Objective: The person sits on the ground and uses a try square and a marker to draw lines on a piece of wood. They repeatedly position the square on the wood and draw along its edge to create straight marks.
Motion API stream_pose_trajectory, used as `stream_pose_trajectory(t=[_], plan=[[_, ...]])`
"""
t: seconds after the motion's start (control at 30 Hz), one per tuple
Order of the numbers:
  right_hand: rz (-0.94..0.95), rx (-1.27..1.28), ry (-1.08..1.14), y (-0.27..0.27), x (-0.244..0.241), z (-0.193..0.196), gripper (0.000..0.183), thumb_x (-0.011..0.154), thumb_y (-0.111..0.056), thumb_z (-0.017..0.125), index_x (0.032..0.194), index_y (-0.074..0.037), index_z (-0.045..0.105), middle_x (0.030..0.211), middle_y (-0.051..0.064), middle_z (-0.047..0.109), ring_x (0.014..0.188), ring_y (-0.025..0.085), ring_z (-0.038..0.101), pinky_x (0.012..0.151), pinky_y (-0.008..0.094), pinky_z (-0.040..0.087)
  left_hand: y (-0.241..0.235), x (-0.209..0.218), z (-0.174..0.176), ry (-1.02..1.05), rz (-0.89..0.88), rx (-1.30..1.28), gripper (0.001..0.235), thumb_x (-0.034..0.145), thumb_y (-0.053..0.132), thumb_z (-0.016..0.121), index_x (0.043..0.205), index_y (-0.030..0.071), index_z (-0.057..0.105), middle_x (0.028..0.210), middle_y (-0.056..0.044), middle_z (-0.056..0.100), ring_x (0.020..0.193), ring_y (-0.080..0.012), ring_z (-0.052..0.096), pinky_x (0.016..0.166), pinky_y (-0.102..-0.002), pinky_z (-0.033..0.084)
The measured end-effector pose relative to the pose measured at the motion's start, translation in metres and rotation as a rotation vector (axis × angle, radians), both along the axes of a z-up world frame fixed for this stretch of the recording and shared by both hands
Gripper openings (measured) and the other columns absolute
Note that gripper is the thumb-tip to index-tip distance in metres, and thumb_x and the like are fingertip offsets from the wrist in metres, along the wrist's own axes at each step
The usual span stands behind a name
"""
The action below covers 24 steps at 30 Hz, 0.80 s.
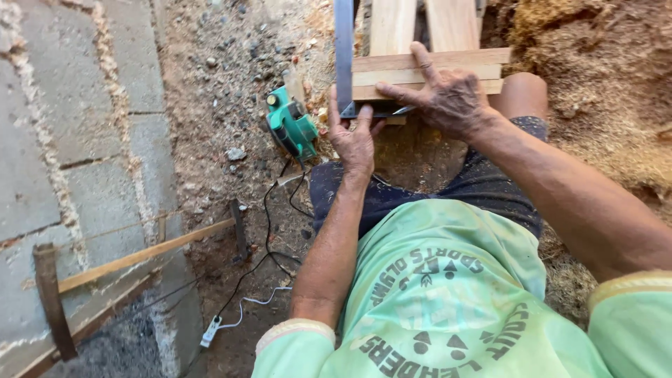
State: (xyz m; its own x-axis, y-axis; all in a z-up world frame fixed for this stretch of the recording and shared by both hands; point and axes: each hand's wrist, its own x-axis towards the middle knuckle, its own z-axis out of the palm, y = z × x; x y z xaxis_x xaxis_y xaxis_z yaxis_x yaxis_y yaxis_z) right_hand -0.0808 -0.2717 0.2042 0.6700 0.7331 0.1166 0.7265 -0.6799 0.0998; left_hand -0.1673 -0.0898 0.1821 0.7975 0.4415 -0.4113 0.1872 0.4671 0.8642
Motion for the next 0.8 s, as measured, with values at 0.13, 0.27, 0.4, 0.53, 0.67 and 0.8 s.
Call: stream_pose_trajectory(t=[0.13, 0.27, 0.4, 0.53, 0.67, 0.8], plan=[[-0.011, -0.001, 0.035, 0.005, 0.000, -0.004, 0.050, 0.115, -0.037, 0.035, 0.159, -0.059, 0.039, 0.149, 0.036, 0.052, 0.051, 0.005, 0.061, 0.042, 0.025, 0.054, 0.002, -0.001, 0.001, -0.001, 0.023, 0.000, 0.078, 0.094, 0.001, 0.069, 0.160, 0.024, 0.035, 0.127, -0.008, 0.062, 0.102, -0.0184, 0.067, 0.071, -0.033, 0.067], [-0.046, 0.010, 0.132, 0.012, -0.001, -0.001, 0.050, 0.115, -0.035, 0.042, 0.159, -0.059, 0.036, 0.152, 0.034, 0.048, 0.058, 0.010, 0.065, 0.045, 0.029, 0.057, 0.004, 0.000, 0.000, -0.011, 0.003, 0.017, 0.077, 0.093, 0.000, 0.070, 0.159, 0.023, 0.037, 0.128, -0.010, 0.063, 0.102, -0.0196, 0.067, 0.070, -0.034, 0.067], [-0.134, 0.028, 0.196, 0.023, -0.010, 0.011, 0.074, 0.098, -0.039, 0.065, 0.164, -0.044, 0.033, 0.151, 0.030, 0.045, 0.081, 0.028, 0.073, 0.049, 0.038, 0.061, 0.005, -0.005, -0.004, 0.008, 0.023, 0.020, 0.078, 0.092, -0.001, 0.070, 0.159, 0.024, 0.037, 0.129, -0.010, 0.062, 0.104, -0.0208, 0.067, 0.070, -0.035, 0.068], [-0.247, 0.056, 0.415, 0.027, -0.006, 0.017, 0.075, 0.096, -0.039, 0.071, 0.160, -0.036, 0.032, 0.154, 0.025, 0.041, 0.084, 0.037, 0.074, 0.055, 0.047, 0.064, 0.004, -0.004, -0.009, -0.021, 0.043, 0.003, 0.077, 0.092, -0.002, 0.069, 0.158, 0.025, 0.038, 0.132, -0.008, 0.061, 0.106, -0.0212, 0.065, 0.071, -0.038, 0.068], [-0.276, 0.045, 0.433, 0.031, -0.007, 0.028, 0.081, 0.089, -0.043, 0.075, 0.159, -0.039, 0.034, 0.153, 0.015, 0.044, 0.098, 0.036, 0.072, 0.075, 0.055, 0.062, 0.007, -0.005, -0.006, -0.005, 0.019, -0.016, 0.079, 0.092, -0.002, 0.069, 0.158, 0.027, 0.036, 0.132, -0.010, 0.062, 0.108, -0.0207, 0.066, 0.073, -0.038, 0.069], [-0.319, 0.049, 0.516, 0.029, -0.001, 0.033, 0.082, 0.089, -0.041, 0.078, 0.159, -0.036, 0.036, 0.156, 0.017, 0.041, 0.109, 0.038, 0.067, 0.080, 0.052, 0.062, 0.003, 0.000, -0.010, -0.004, 0.054, -0.042, 0.079, 0.092, -0.002, 0.069, 0.158, 0.026, 0.038, 0.130, -0.009, 0.062, 0.103, -0.0211, 0.067, 0.069, -0.036, 0.068]])
